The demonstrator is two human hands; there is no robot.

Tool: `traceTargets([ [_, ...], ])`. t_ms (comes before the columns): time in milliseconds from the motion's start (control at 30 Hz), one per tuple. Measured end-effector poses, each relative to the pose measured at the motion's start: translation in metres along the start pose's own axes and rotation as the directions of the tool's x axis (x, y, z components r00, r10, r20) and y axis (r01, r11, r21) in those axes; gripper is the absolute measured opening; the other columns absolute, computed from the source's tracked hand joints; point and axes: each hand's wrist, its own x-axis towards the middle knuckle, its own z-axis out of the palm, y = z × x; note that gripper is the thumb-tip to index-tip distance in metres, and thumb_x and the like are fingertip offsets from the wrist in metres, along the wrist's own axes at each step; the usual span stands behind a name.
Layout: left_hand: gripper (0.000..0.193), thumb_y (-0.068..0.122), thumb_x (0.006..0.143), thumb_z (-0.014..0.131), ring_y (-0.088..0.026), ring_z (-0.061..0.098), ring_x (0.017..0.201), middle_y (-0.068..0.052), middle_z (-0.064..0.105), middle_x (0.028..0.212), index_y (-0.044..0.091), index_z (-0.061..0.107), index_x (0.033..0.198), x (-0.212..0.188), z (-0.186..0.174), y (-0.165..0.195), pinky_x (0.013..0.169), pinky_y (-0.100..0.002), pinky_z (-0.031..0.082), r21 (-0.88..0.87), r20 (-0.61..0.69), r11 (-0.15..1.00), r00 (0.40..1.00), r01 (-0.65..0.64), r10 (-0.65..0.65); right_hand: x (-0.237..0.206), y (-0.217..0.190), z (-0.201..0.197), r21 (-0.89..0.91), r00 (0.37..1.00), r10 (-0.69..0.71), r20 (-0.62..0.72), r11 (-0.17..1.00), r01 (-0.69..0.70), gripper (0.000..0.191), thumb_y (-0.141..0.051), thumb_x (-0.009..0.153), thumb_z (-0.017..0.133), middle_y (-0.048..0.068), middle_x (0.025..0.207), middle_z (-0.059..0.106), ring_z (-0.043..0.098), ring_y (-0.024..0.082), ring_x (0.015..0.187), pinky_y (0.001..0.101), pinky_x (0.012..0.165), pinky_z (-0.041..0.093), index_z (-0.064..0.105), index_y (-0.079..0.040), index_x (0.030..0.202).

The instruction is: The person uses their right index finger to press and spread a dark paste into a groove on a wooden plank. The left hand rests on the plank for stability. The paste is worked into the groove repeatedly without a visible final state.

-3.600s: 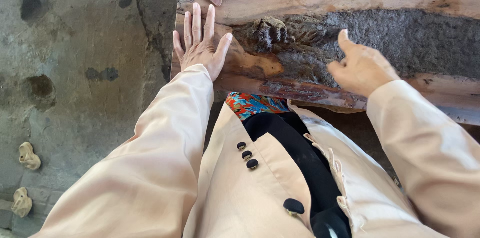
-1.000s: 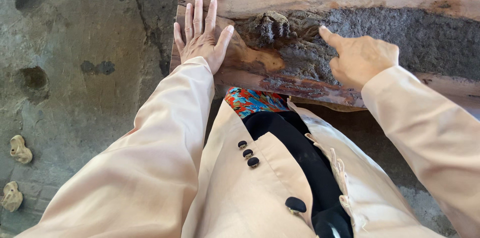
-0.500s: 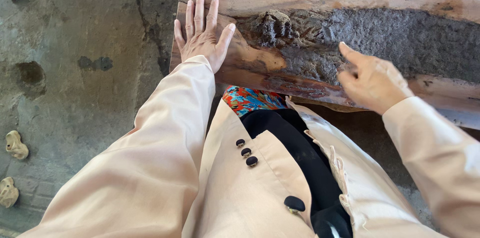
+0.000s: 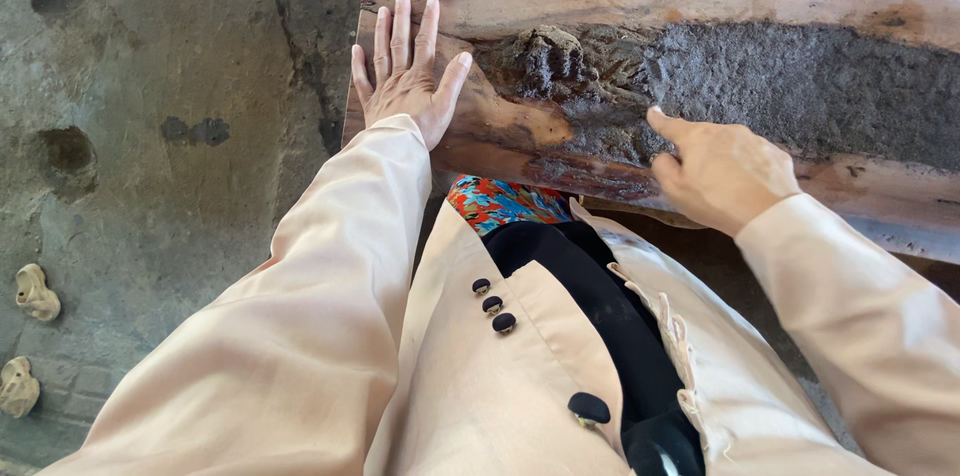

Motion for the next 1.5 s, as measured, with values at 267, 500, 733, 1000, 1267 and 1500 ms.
traceTargets([
  [267, 0.075, 0.067, 0.103, 0.036, -0.017, -0.006, 0.162, 0.006, -0.007, 0.175, 0.039, 0.008, 0.167, -0.001, 0.000, 0.000, 0.127, -0.052, -0.008, 0.000, -0.007, 1.000, 1.000, 0.001, -0.001, 0.005, -0.008, 0.006, -0.037, 1.000, 0.018, 0.019, 0.999, -0.017, 0.068, -0.034, 0.093, 0.053, 0.017, 0.119, 0.072, 0.069, 0.041, 0.106, 0.0535, 0.094, 0.053, 0.039, -0.030, 0.159],
  [500, 0.074, 0.067, 0.103, 0.036, -0.016, -0.006, 0.162, 0.007, -0.006, 0.175, 0.040, 0.008, 0.167, 0.000, 0.000, 0.001, 0.128, -0.051, -0.008, -0.002, -0.001, 1.000, 1.000, 0.016, -0.016, 0.008, -0.015, -0.025, -0.101, 0.997, 0.030, 0.073, 0.995, -0.023, 0.068, -0.034, 0.094, 0.053, 0.017, 0.110, 0.075, 0.072, 0.040, 0.101, 0.0518, 0.090, 0.056, 0.039, -0.036, 0.160],
  [733, 0.075, 0.067, 0.103, 0.037, -0.016, -0.005, 0.162, 0.006, -0.007, 0.175, 0.039, 0.008, 0.167, -0.002, 0.000, 0.000, 0.128, -0.052, -0.008, -0.009, -0.010, 1.000, 1.000, -0.002, 0.001, 0.011, -0.015, -0.018, -0.248, 0.980, 0.050, 0.195, 0.969, 0.000, 0.074, -0.031, 0.097, 0.050, 0.015, 0.112, 0.076, 0.074, 0.035, 0.102, 0.0498, 0.091, 0.057, 0.027, -0.035, 0.167],
  [1000, 0.076, 0.067, 0.103, 0.038, -0.017, -0.005, 0.162, 0.006, -0.006, 0.175, 0.039, 0.010, 0.167, -0.001, 0.002, 0.000, 0.127, -0.052, -0.008, -0.017, -0.010, 1.000, 1.000, 0.009, -0.009, 0.010, -0.007, -0.022, -0.135, 0.986, 0.086, 0.144, 0.989, -0.066, 0.077, -0.032, 0.095, 0.052, 0.016, 0.120, 0.074, 0.071, 0.039, 0.109, 0.0517, 0.098, 0.054, 0.024, -0.037, 0.167],
  [1267, 0.075, 0.066, 0.103, 0.038, -0.017, -0.006, 0.162, 0.006, -0.006, 0.176, 0.039, 0.009, 0.167, 0.001, 0.001, 0.000, 0.128, -0.052, -0.008, -0.008, -0.011, 1.000, 1.000, -0.002, 0.002, 0.013, -0.011, -0.025, -0.168, 0.985, 0.024, 0.170, 0.986, 0.005, 0.070, -0.035, 0.093, 0.055, 0.014, 0.123, 0.071, 0.070, 0.037, 0.111, 0.0518, 0.097, 0.055, 0.035, -0.042, 0.159],
  [1500, 0.073, 0.065, 0.104, 0.037, -0.017, -0.006, 0.162, 0.006, -0.006, 0.176, 0.039, 0.009, 0.167, 0.000, 0.000, -0.001, 0.128, -0.051, -0.009, -0.029, -0.010, 0.999, 1.000, -0.016, 0.016, 0.030, -0.017, -0.024, -0.211, 0.994, 0.041, 0.106, 0.977, -0.018, 0.079, -0.028, 0.095, 0.053, 0.016, 0.113, 0.076, 0.073, 0.037, 0.104, 0.0515, 0.092, 0.056, 0.025, -0.037, 0.168],
])
